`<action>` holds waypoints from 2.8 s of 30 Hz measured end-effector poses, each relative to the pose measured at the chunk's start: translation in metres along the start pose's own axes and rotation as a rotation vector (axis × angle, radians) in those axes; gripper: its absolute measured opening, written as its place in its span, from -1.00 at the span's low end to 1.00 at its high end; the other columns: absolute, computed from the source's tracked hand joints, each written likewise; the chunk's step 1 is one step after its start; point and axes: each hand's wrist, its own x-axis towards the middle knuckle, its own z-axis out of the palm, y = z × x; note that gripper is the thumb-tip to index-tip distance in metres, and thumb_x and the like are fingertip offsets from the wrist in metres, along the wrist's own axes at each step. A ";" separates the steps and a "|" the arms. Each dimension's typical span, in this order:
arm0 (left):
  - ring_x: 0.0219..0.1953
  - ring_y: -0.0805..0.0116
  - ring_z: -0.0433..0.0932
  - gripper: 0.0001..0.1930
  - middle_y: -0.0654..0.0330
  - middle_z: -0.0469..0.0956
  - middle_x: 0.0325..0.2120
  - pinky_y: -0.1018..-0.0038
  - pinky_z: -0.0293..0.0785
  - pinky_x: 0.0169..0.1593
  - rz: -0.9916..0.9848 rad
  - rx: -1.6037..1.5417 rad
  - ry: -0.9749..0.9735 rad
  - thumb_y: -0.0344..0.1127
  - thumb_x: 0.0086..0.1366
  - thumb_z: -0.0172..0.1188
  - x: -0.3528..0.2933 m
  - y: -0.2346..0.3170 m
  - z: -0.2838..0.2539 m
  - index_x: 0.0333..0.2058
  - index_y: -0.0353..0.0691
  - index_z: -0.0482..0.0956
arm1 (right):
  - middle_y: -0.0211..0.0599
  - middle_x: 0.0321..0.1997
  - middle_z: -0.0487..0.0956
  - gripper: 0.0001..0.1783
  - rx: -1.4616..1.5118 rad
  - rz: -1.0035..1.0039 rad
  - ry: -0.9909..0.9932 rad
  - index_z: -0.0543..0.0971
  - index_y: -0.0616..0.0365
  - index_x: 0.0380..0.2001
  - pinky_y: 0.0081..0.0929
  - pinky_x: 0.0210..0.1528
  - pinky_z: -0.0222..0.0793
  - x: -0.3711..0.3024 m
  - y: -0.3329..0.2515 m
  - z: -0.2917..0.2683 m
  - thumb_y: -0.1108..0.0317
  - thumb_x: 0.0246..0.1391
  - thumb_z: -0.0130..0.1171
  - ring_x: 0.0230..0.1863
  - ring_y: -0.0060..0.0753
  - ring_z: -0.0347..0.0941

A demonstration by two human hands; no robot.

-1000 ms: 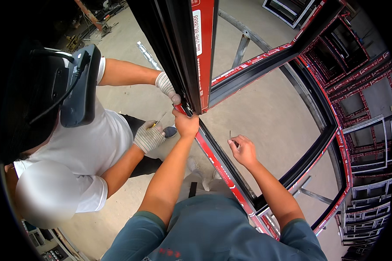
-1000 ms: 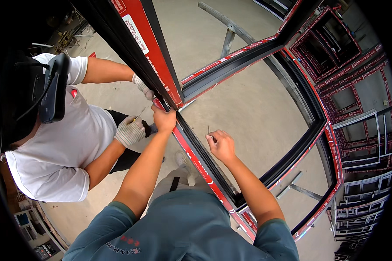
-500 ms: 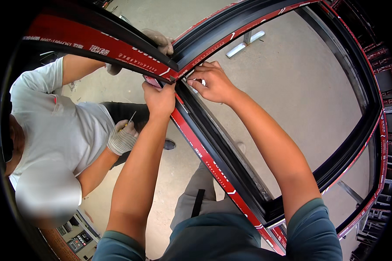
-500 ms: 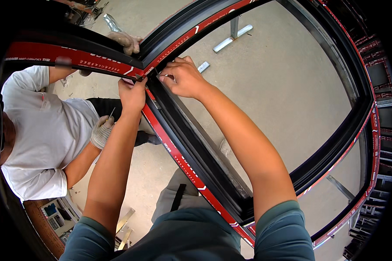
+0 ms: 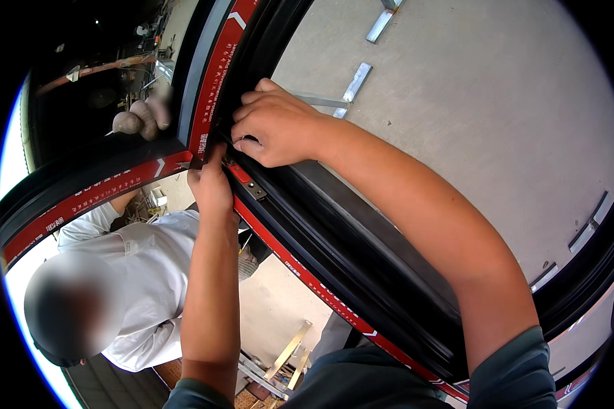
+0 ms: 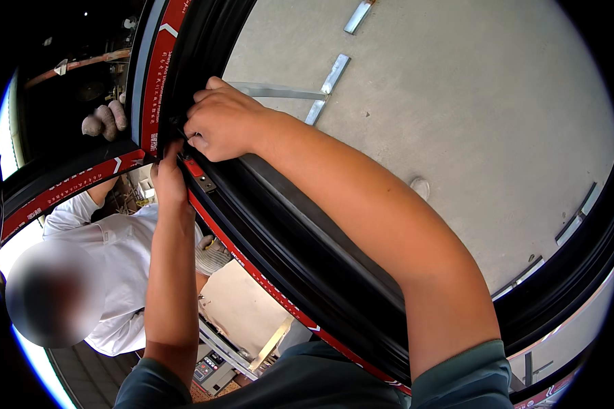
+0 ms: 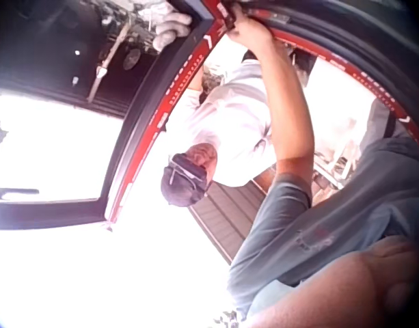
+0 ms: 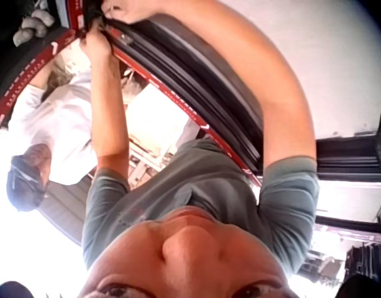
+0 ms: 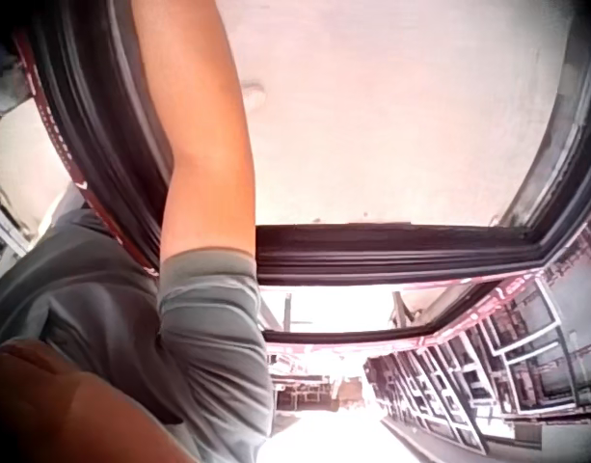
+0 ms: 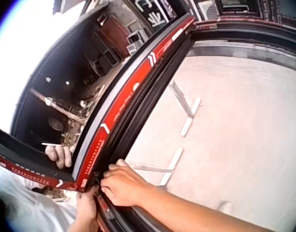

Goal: The person assembles a large window frame with a coworker, aligning and securing frame sections on a workbench. They use a small metal tool to adjust seals and fasteners along the frame edges, then flip the frame to continue assembly on the opposite side.

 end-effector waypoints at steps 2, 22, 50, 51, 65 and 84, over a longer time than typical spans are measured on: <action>-0.16 0.36 0.60 -0.66 0.14 0.62 -0.18 0.41 0.51 -0.04 -0.014 -0.036 -0.016 -0.37 0.28 0.26 -0.001 0.001 0.001 -0.02 -0.40 0.58 | -0.43 -0.46 0.62 -0.87 0.018 0.001 0.020 0.71 0.02 -0.51 -0.33 0.01 0.21 0.001 0.000 0.003 0.28 0.02 0.25 -0.24 -0.32 0.45; -0.15 0.29 0.67 -0.67 0.09 0.65 -0.14 0.37 0.62 -0.05 -0.038 -0.001 -0.002 -0.33 0.36 0.15 0.000 0.001 0.000 0.02 -0.40 0.57 | -0.38 -0.42 0.64 -0.85 -0.024 -0.019 -0.140 0.73 -0.01 -0.48 -0.28 0.08 0.23 0.011 0.004 -0.003 0.27 0.03 0.21 -0.14 -0.27 0.50; -0.09 0.32 0.65 -0.63 0.09 0.62 -0.07 0.40 0.60 0.00 0.037 -0.015 -0.025 -0.29 0.40 0.13 -0.009 0.000 0.004 0.09 -0.37 0.54 | -0.48 -0.38 0.65 -0.87 0.129 0.131 0.025 0.72 0.01 -0.44 -0.33 0.00 0.17 -0.003 -0.011 0.020 0.28 0.10 0.25 -0.21 -0.32 0.43; -0.08 0.33 0.65 -0.63 0.09 0.62 -0.06 0.41 0.59 0.01 0.039 -0.010 -0.027 -0.29 0.40 0.13 -0.009 0.001 0.005 0.09 -0.37 0.54 | -0.48 -0.37 0.65 -0.86 0.149 0.135 0.029 0.73 0.01 -0.43 -0.33 0.01 0.17 -0.003 -0.011 0.021 0.27 0.10 0.25 -0.20 -0.32 0.44; -0.05 0.32 0.63 -0.62 0.08 0.60 -0.01 0.41 0.58 0.03 0.047 -0.064 -0.058 -0.30 0.41 0.14 -0.004 -0.003 0.002 0.12 -0.40 0.52 | -0.48 -0.31 0.68 -0.83 0.289 0.206 0.081 0.77 0.01 -0.35 -0.33 0.13 0.15 -0.006 -0.006 0.028 0.26 0.13 0.23 -0.14 -0.32 0.47; -0.14 0.33 0.66 -0.61 0.11 0.62 -0.11 0.40 0.61 -0.06 0.081 -0.001 -0.061 -0.22 0.43 0.15 0.009 -0.013 -0.008 0.10 -0.36 0.52 | -0.49 -0.39 0.62 -0.88 0.242 0.200 0.157 0.75 -0.02 -0.40 -0.34 0.03 0.16 -0.012 -0.013 0.036 0.27 0.10 0.27 -0.20 -0.36 0.43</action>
